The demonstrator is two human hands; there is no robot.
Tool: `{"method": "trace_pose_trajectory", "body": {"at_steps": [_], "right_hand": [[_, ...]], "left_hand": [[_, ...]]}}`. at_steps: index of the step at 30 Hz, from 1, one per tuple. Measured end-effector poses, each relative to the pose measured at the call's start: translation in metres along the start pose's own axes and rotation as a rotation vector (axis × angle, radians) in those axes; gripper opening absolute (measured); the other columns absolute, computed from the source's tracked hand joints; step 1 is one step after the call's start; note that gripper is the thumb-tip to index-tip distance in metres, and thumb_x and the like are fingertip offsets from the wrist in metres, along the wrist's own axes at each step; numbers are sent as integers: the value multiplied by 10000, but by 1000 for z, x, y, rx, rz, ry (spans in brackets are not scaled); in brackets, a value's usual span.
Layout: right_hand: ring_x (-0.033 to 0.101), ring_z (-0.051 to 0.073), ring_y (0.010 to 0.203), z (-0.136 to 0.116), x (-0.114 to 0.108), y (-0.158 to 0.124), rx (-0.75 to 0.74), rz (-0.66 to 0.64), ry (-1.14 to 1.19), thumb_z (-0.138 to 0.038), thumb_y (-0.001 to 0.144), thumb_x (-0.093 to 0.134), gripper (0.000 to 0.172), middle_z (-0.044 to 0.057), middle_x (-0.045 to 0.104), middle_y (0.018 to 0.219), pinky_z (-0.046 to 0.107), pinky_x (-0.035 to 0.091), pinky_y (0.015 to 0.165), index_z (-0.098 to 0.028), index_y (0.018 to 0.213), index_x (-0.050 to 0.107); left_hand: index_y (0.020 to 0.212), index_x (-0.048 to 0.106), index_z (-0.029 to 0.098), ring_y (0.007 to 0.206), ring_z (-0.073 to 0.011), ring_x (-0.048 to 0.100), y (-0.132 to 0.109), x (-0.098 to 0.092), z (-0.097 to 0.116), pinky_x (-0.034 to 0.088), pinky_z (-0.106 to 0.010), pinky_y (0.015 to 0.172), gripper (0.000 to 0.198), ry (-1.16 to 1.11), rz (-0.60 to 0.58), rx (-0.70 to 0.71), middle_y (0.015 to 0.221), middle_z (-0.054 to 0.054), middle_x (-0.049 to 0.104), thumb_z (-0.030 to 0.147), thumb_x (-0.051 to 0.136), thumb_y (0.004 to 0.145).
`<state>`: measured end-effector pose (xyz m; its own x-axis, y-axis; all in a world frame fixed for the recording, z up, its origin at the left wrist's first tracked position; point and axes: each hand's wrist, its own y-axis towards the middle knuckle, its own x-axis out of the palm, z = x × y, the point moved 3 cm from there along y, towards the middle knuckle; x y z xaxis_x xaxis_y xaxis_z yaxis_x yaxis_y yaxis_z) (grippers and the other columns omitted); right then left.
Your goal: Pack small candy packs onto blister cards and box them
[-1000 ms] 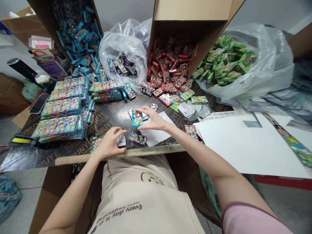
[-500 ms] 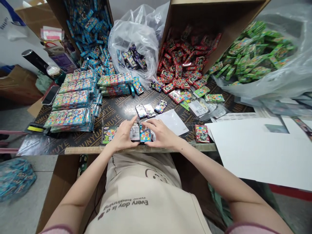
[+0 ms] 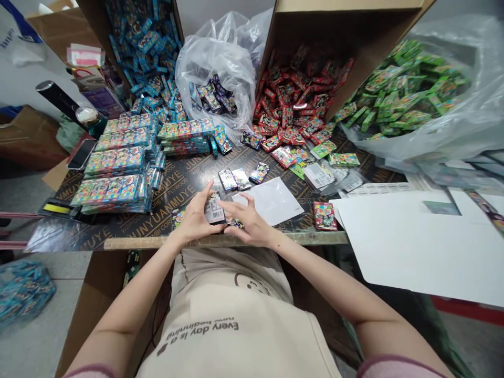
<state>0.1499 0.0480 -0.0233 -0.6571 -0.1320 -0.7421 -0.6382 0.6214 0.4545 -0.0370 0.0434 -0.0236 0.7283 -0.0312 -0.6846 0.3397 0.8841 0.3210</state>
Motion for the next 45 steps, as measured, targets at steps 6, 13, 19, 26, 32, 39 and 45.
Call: {"method": "trace_pose_trajectory", "body": {"at_steps": [6, 13, 19, 26, 32, 39, 45], "right_hand": [[455, 382, 1221, 91, -9, 35, 535, -60, -384, -521, 794, 632, 786, 198, 563, 1323, 482, 300, 966, -171, 1456, 390], [519, 344, 1092, 107, -9, 46, 598, -66, -373, -212, 722, 567, 669, 179, 623, 1170, 434, 332, 893, -143, 1376, 443], [606, 216, 1026, 71, -13, 32, 176, -286, 357, -98, 623, 484, 494, 76, 665, 1081, 342, 440, 899, -158, 1097, 610], [318, 302, 1419, 45, 6, -6, 244, -294, 213, -174, 756, 571, 617, 157, 327, 1536, 533, 299, 1091, -216, 1365, 480], [463, 366, 1238, 13, 30, -34, 433, -49, -129, -564, 655, 743, 960, 193, 509, 1302, 553, 304, 1023, -208, 1462, 364], [535, 306, 1173, 7, 4, -30, 332, 278, -111, -317, 732, 654, 810, 134, 556, 1294, 464, 392, 995, -209, 1451, 297], [494, 337, 1237, -6, -21, -16, 203, 128, -240, -261, 797, 640, 716, 167, 519, 1323, 496, 366, 1008, -241, 1444, 335]], "left_hand": [[1532, 170, 249, 1164, -283, 564, -2, 1, 0, 432, -440, 1026, 1111, 12, -5, -26, 1292, -115, 563, 347, 819, 635], [1529, 181, 249, 1179, -288, 556, -6, -2, -5, 418, -456, 1040, 1086, 34, 0, -52, 1296, -115, 558, 331, 808, 647], [1526, 174, 248, 1167, -264, 564, -7, -16, -11, 419, -426, 1040, 1084, 52, 67, -107, 1313, -112, 548, 350, 800, 647], [1527, 183, 243, 1172, -273, 559, -11, -15, -11, 415, -441, 1040, 1077, 46, 48, -101, 1305, -119, 560, 356, 801, 652], [1528, 182, 233, 1185, -278, 555, -12, -17, -13, 410, -430, 1042, 1095, 79, 82, -108, 1322, -121, 555, 372, 812, 643], [1543, 111, 240, 1137, -276, 569, -11, -10, -12, 434, -419, 991, 1161, 123, 45, -41, 1283, -115, 581, 346, 823, 632], [1551, 45, 235, 1126, -308, 564, -12, 4, -1, 435, -457, 977, 1204, 146, -68, 23, 1287, -133, 576, 322, 811, 626]]}}
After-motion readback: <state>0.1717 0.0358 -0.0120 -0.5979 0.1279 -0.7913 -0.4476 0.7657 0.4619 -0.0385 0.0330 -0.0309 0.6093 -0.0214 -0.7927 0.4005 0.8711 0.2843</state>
